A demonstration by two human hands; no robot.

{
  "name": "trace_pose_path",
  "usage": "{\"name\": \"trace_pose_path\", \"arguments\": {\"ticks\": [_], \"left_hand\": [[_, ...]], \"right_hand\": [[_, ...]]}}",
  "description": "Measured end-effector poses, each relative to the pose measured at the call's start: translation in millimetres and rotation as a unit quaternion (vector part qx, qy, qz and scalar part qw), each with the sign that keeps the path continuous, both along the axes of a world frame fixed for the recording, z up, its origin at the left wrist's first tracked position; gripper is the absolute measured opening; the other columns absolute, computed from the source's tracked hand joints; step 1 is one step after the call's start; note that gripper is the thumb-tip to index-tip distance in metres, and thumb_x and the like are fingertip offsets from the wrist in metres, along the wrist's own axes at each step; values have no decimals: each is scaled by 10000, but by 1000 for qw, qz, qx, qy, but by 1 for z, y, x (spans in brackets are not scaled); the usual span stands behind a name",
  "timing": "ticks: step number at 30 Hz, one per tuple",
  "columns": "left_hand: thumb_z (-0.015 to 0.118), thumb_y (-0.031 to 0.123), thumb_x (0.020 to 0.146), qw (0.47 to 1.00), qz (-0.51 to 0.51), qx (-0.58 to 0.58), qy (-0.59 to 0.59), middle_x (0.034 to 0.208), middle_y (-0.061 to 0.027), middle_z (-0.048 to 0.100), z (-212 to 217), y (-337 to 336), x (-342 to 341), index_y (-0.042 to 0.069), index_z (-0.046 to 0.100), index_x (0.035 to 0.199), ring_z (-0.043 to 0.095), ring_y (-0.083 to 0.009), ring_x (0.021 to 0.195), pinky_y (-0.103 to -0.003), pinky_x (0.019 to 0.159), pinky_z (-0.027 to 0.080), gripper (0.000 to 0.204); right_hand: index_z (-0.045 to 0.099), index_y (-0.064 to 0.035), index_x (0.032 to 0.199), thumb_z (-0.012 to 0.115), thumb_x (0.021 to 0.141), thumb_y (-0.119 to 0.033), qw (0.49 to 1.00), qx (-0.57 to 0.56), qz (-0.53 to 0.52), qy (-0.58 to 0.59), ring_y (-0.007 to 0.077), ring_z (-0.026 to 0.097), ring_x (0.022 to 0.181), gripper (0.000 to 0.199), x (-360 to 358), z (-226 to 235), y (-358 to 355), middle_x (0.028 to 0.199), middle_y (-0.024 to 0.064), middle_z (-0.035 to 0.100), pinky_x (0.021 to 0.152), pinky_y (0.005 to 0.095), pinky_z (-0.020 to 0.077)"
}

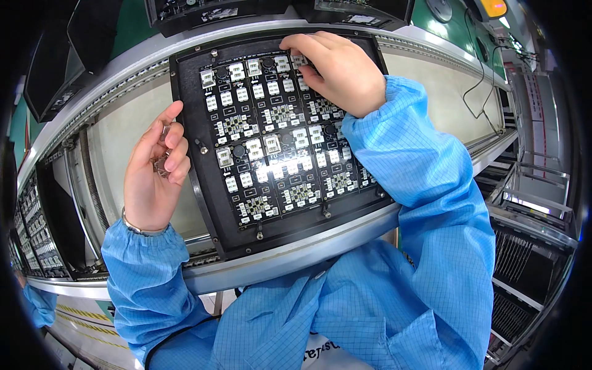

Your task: The recorder is manually assembling small electronic components into a tray on a production line.

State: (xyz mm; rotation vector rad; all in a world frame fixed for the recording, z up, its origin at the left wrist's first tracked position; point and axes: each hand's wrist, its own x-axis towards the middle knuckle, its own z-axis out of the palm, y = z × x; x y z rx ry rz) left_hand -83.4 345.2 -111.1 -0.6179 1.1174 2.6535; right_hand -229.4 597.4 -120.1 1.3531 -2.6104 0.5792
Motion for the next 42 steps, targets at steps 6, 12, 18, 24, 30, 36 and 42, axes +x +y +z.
{"name": "trace_pose_path", "arguments": {"ticks": [6, 12, 18, 24, 30, 36, 42], "left_hand": [[417, 193, 965, 1000, 3, -7, 3, 775, 6, 471, 2, 4, 0, -29, 465, 1255, 388, -53, 579, -189, 469, 282, 368], [418, 220, 963, 999, 25, -17, -16, 773, 15, 444, 4, 5, -1, -31, 462, 1251, 372, -44, 565, -183, 460, 264, 385], [426, 237, 959, 999, 29, -23, -22, 769, 25, 440, 2, 5, -2, -29, 467, 1240, 368, -38, 554, -186, 449, 252, 389], [421, 240, 957, 999, 37, -30, -18, 761, 26, 440, 4, 6, -2, -24, 467, 1240, 367, -36, 543, -186, 436, 239, 390], [414, 233, 952, 997, 44, -56, -16, 757, 30, 449, 6, 8, -1, -22, 484, 1223, 365, -35, 540, -185, 432, 230, 379], [427, 239, 938, 995, 54, -76, -16, 751, 32, 461, 10, 12, 0, -24, 489, 1215, 369, -37, 546, -183, 441, 233, 387], [424, 255, 923, 991, 75, -110, 22, 748, 19, 458, 12, 16, 1, -30, 512, 1200, 371, -65, 561, -207, 493, 277, 407]], "right_hand": [[561, -69, 1136, 642, 747, 39, 1000, -3, 2, 2, 261, 623, 911, 412, 1, 3, 2, 963, 100, 619, 794, 338, 510], [561, -76, 1138, 641, 754, 23, 1000, 7, 9, 12, 267, 621, 909, 405, 0, 4, -1, 966, 100, 618, 788, 341, 512], [565, -78, 1133, 643, 764, 10, 1000, 9, 3, 4, 265, 624, 910, 387, -1, 1, -2, 966, 97, 621, 785, 343, 516], [567, -81, 1132, 646, 778, -6, 1000, 13, -1, 9, 265, 631, 919, 370, 0, 0, -2, 1008, 99, 633, 785, 344, 520], [567, -76, 1140, 637, 797, -15, 1000, 10, -4, -12, 269, 630, 932, 356, 3, 3, -4, 1030, 97, 641, 790, 346, 521], [574, -67, 1118, 637, 794, -16, 1000, 4, 1, 2, 276, 624, 910, 334, 3, 2, -3, 1003, 97, 642, 778, 357, 509], [600, -63, 1058, 660, 757, -18, 998, -12, 15, 61, 263, 608, 895, 310, 1, -1, -6, 936, 86, 633, 803, 360, 484]]}}
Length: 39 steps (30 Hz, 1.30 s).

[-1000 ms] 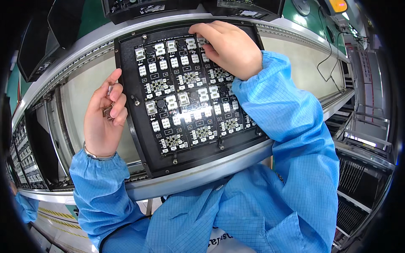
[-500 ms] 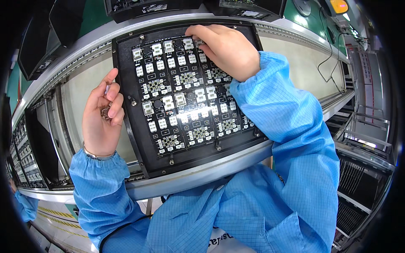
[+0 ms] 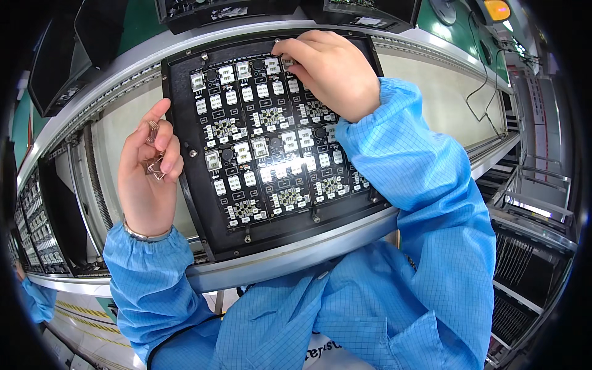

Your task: The recorder is manually assembling small electronic components into a tray on a production line.

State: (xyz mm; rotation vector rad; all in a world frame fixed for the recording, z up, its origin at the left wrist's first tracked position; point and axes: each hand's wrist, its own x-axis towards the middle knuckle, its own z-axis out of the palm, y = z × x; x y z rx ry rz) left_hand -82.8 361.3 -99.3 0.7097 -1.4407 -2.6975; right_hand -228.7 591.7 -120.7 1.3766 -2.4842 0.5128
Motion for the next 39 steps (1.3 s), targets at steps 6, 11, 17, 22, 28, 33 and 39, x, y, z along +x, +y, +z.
{"name": "trace_pose_path", "arguments": {"ticks": [6, 11, 17, 22, 28, 33, 39], "left_hand": [[396, 199, 891, 997, -52, 17, 47, 765, 0, 463, 12, 17, 2, -43, 526, 1204, 395, -80, 585, -217, 518, 291, 416], [398, 167, 895, 991, -131, -19, 25, 775, -20, 516, 15, 26, 2, -28, 527, 1217, 415, -80, 581, -209, 517, 308, 398], [427, 174, 949, 970, -238, -33, 34, 877, -145, 637, 13, 35, 4, 10, 469, 1259, 418, -54, 474, -173, 436, 321, 353], [474, 156, 948, 957, -288, -13, 39, 998, -189, 640, 16, 37, 3, 32, 414, 1302, 412, -48, 440, -169, 400, 309, 379], [509, 148, 942, 957, -278, 40, 74, 1048, -187, 628, 10, 41, 5, 36, 397, 1308, 416, -43, 444, -169, 395, 314, 398], [496, 104, 911, 974, -203, -63, 79, 924, -107, 623, 18, 27, -1, -10, 444, 1250, 414, -59, 480, -182, 455, 347, 361], [481, 98, 890, 977, 203, -60, -27, 917, -57, 556, -3, -9, -11, -2, 481, 1122, 460, -109, 669, -233, 561, 377, 252]], "right_hand": [[608, -60, 1031, 682, 761, -47, 998, -29, -21, -57, 256, 598, 909, 281, 0, -2, 8, 935, 78, 630, 796, 354, 486], [618, -53, 1011, 686, 767, -56, 999, -27, 9, -30, 261, 584, 908, 254, -7, 3, 12, 953, 83, 628, 793, 349, 485], [598, 12, 1076, 657, 802, -31, 950, -170, 24, -260, 199, 601, 961, 283, 36, 50, 12, 1040, 108, 637, 864, 313, 463], [605, 11, 1112, 739, 736, -53, 897, -190, 180, -358, 292, 585, 1043, 404, 64, 51, 0, 1082, 151, 632, 882, 368, 469], [633, 9, 1064, 714, 756, -24, 881, -199, 170, -393, 297, 576, 1051, 319, 73, 40, -3, 1071, 148, 637, 899, 407, 451], [630, 30, 1043, 640, 779, 32, 840, -268, 151, -446, 269, 573, 974, 264, 67, 33, -1, 1029, 137, 641, 874, 386, 449], [575, 59, 1166, 537, 861, 17, 752, -281, 113, -585, 160, 568, 921, 311, 62, 39, 9, 1068, 141, 576, 774, 276, 477]]}}
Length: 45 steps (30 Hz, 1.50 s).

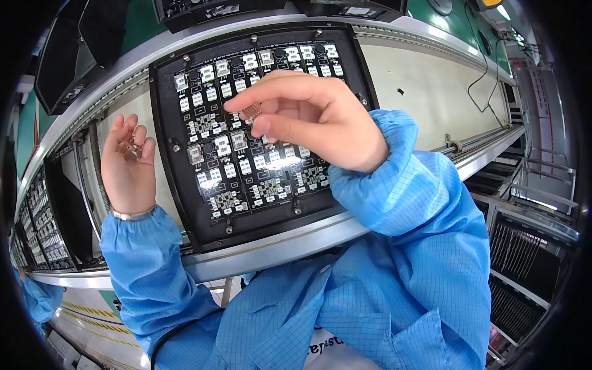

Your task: The recorder is manually assembling small electronic components into a tray on a production line.

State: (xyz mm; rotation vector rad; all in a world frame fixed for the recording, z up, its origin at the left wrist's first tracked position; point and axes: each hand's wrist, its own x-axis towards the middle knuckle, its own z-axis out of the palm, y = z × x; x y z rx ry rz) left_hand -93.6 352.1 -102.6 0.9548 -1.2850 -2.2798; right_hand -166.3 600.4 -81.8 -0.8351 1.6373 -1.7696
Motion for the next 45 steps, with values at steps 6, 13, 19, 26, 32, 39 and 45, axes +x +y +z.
{"name": "trace_pose_path", "arguments": {"ticks": [6, 13, 19, 26, 32, 39, 45], "left_hand": [[482, 29, 853, 989, -65, 106, 74, 932, -77, 529, -37, -22, 9, -13, 452, 1098, 472, -128, 704, -236, 595, 396, 251], [477, -17, 809, 954, -79, 269, 108, 1043, -139, 491, -20, 10, 9, -26, 436, 1125, 480, -190, 863, -269, 755, 423, 319], [444, -60, 801, 907, -111, 380, 148, 1082, -155, 475, -12, 9, 12, -25, 441, 1119, 482, -230, 955, -305, 854, 439, 320], [438, -23, 886, 855, -127, 476, 163, 1006, -131, 461, -2, 4, 14, -22, 468, 1081, 476, -185, 854, -236, 629, 448, 197], [395, 88, 971, 851, -205, 457, 160, 894, -70, 463, -4, 8, 14, 8, 486, 1078, 414, -112, 658, -203, 448, 341, 162], [384, 112, 979, 862, -205, 441, 144, 882, -64, 467, 1, 12, 14, 12, 488, 1084, 410, -109, 640, -203, 456, 344, 177], [388, 115, 980, 866, -207, 432, 141, 880, -60, 470, 0, 11, 14, 15, 494, 1086, 409, -104, 641, -202, 460, 338, 180]], "right_hand": [[593, 51, 1082, 530, 830, 82, 1000, -5, -28, -10, 168, 578, 951, 262, -8, 1, 15, 1176, 158, 521, 798, 269, 482], [637, 34, 1005, 531, 809, 110, 981, 99, -107, 128, 183, 565, 984, 235, -12, 3, 50, 1141, 138, 542, 851, 284, 463], [643, 10, 1001, 627, 742, 74, 916, 256, -86, 298, 208, 597, 874, 266, 2, 3, 50, 965, 105, 605, 775, 301, 490], [620, -17, 1017, 642, 673, 64, 859, 289, -61, 419, 269, 597, 857, 354, 11, -3, 38, 949, 103, 603, 759, 340, 499], [595, -27, 1057, 641, 666, 59, 853, 316, -64, 411, 268, 596, 837, 403, 14, -5, 35, 890, 97, 600, 748, 350, 494], [591, -28, 1063, 646, 667, 53, 851, 307, -63, 422, 263, 596, 818, 408, 16, -2, 34, 876, 96, 601, 735, 350, 496], [589, -31, 1067, 643, 670, 55, 845, 304, -58, 435, 269, 595, 811, 410, 17, -2, 29, 870, 99, 601, 722, 354, 499]]}}
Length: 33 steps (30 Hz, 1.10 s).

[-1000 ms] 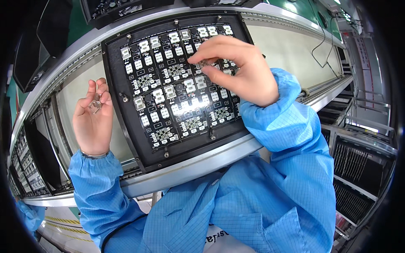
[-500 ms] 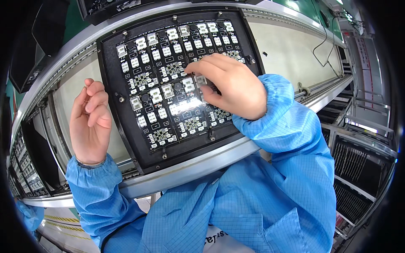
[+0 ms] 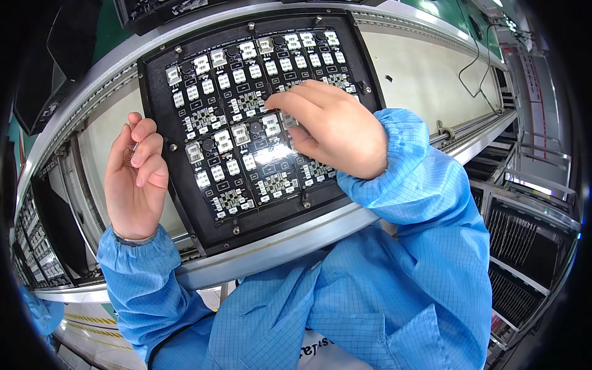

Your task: The recorder is manually assembling small electronic components into a tray on a production line.

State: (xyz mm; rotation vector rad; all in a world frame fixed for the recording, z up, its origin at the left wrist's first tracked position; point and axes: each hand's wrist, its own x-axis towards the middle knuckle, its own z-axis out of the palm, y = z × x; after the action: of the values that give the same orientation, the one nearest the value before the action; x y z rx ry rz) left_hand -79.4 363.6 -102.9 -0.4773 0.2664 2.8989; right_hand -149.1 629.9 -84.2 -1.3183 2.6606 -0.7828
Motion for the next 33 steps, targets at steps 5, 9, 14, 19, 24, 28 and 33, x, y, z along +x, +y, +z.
{"name": "trace_pose_path", "arguments": {"ticks": [5, 9, 14, 19, 24, 28, 33], "left_hand": [[393, 117, 979, 1000, -1, 0, 1, 878, -57, 469, 0, 0, 0, 11, 503, 1087, 410, -102, 647, -205, 460, 333, 188], [412, 145, 977, 1000, -11, 2, 12, 913, -70, 494, 0, 0, 2, 13, 506, 1109, 416, -115, 664, -217, 493, 351, 209], [452, 138, 931, 998, -33, -50, 13, 1133, -159, 542, 8, 13, 6, -4, 481, 1209, 554, -200, 884, -273, 743, 498, 314], [418, 49, 879, 991, -91, -59, 76, 1212, -225, 518, 6, 18, 8, -50, 414, 1276, 561, -289, 1076, -354, 922, 495, 409], [392, 25, 859, 976, -156, -145, 50, 1239, -257, 508, 19, 32, 10, -46, 398, 1275, 518, -346, 1168, -377, 980, 458, 422], [394, 2, 854, 967, -185, -168, 53, 1242, -242, 509, 24, 45, 11, -29, 371, 1297, 496, -348, 1200, -395, 1024, 419, 444], [440, -4, 878, 955, -196, -218, 37, 1262, -183, 502, 24, 51, 18, -15, 334, 1341, 516, -251, 1179, -376, 1041, 399, 476]], "right_hand": [[590, -33, 1067, 661, 681, 42, 1000, -3, 11, 20, 275, 592, 807, 399, 1, -2, -4, 870, 101, 602, 715, 356, 499], [608, -35, 1035, 699, 684, 5, 1000, 9, 27, 14, 278, 590, 788, 364, 3, 3, -3, 842, 100, 610, 705, 361, 497], [643, -47, 971, 732, 657, -24, 1000, -7, 4, 25, 252, 559, 873, 327, 1, 2, 3, 895, 61, 645, 775, 357, 473], [656, -59, 954, 758, 624, -38, 1000, 2, -30, -4, 238, 507, 981, 346, 1, 2, 7, 944, 6, 663, 849, 358, 438], [651, -75, 984, 772, 636, -123, 999, -13, 13, 51, 292, 501, 984, 372, -1, 24, -4, 988, 57, 645, 882, 390, 425], [623, 1, 1057, 720, 714, -77, 988, -119, 97, -37, 323, 521, 1048, 365, 2, 38, -18, 1093, 106, 622, 904, 409, 423], [634, -9, 1045, 715, 712, -64, 973, -154, 162, -55, 311, 544, 986, 347, 7, 16, -30, 1074, 106, 633, 832, 380, 469]]}}
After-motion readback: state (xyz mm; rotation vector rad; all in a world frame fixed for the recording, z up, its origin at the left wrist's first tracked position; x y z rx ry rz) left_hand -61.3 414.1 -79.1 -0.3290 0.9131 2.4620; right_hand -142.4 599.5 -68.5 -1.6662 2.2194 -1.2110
